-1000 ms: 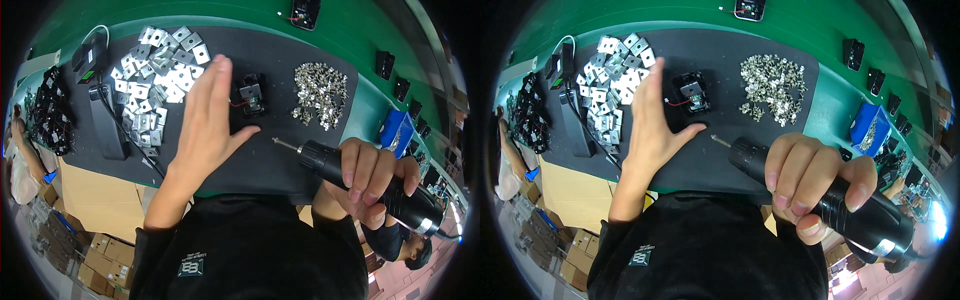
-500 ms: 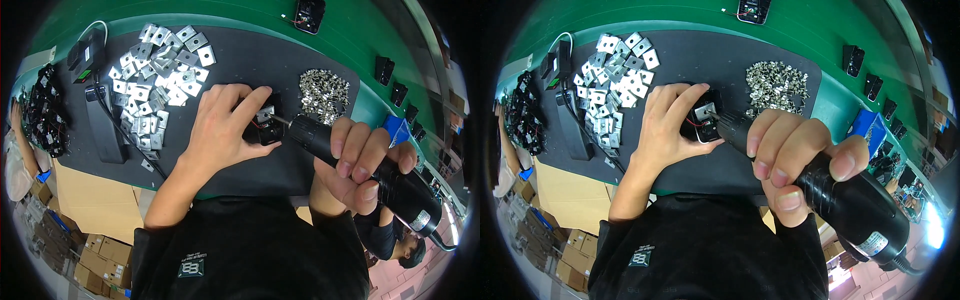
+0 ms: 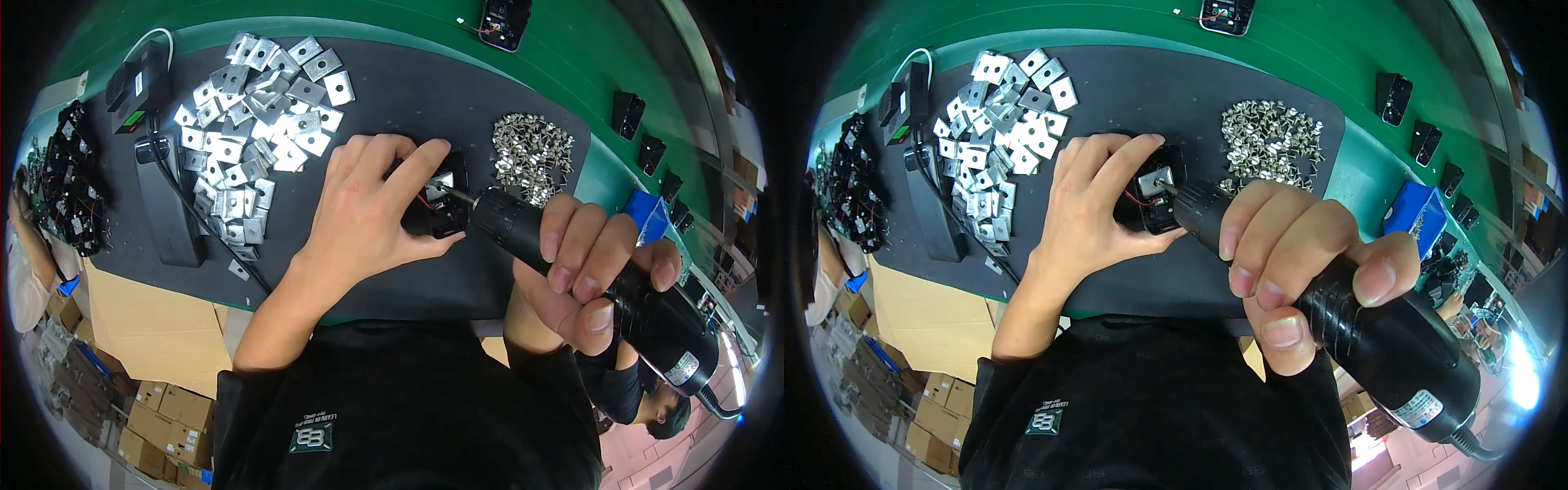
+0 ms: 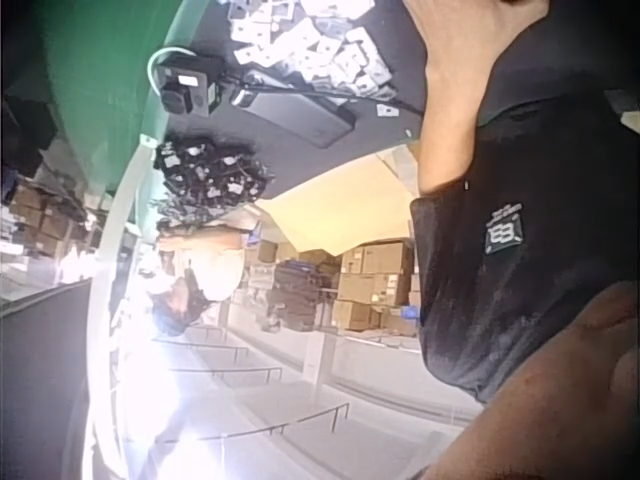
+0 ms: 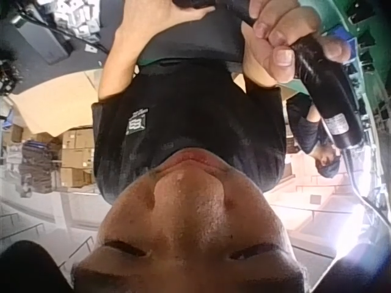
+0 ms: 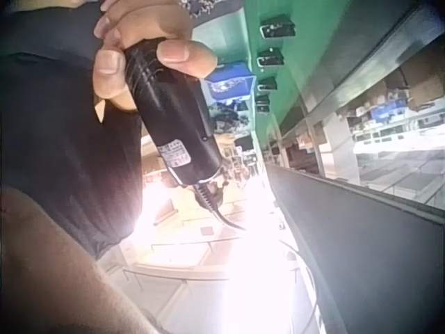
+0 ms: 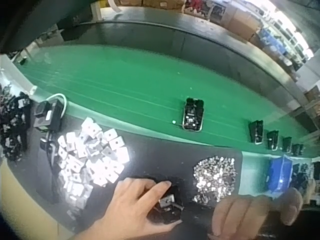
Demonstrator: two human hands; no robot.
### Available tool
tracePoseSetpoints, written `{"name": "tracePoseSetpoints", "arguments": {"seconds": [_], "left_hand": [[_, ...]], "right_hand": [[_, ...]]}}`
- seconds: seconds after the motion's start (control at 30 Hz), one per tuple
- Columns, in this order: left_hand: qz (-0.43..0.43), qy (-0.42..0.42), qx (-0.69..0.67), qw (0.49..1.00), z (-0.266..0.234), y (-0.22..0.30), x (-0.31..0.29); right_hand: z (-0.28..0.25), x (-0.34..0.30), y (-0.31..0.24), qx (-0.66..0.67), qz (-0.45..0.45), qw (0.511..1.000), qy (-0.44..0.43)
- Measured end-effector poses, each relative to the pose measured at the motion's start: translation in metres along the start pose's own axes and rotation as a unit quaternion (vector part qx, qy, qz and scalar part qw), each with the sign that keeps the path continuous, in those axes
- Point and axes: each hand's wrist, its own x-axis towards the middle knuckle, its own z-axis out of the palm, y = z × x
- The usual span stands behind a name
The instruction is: The person screws metal plates into a plastic housing with an electric screwdriver, securing the components with screws on an assembly line.
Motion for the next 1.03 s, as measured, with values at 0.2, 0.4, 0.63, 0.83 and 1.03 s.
{"name": "tracePoseSetpoints", "arguments": {"seconds": [0.2, 0.4, 0.63, 0.83, 1.03], "left_hand": [[0.036, 0.020, -0.022, 0.999, 0.006, -0.007, -0.001], [0.053, 0.036, -0.064, 0.996, 0.007, -0.009, 0.002], [0.065, 0.045, -0.075, 0.994, 0.007, -0.009, 0.001], [0.062, 0.035, -0.067, 0.995, 0.005, -0.010, -0.001], [0.065, 0.031, -0.056, 0.996, 0.002, -0.010, -0.001]], "right_hand": [[-0.007, 0.008, -0.002, -0.010, 0.045, 0.996, -0.075], [-0.006, 0.027, 0.005, -0.028, 0.066, 0.990, -0.118], [-0.005, 0.042, 0.014, -0.021, 0.097, 0.982, -0.162], [0.002, 0.039, 0.023, 0.002, 0.076, 0.987, -0.142], [0.009, 0.038, 0.011, 0.027, 0.011, 0.995, -0.100]]}}
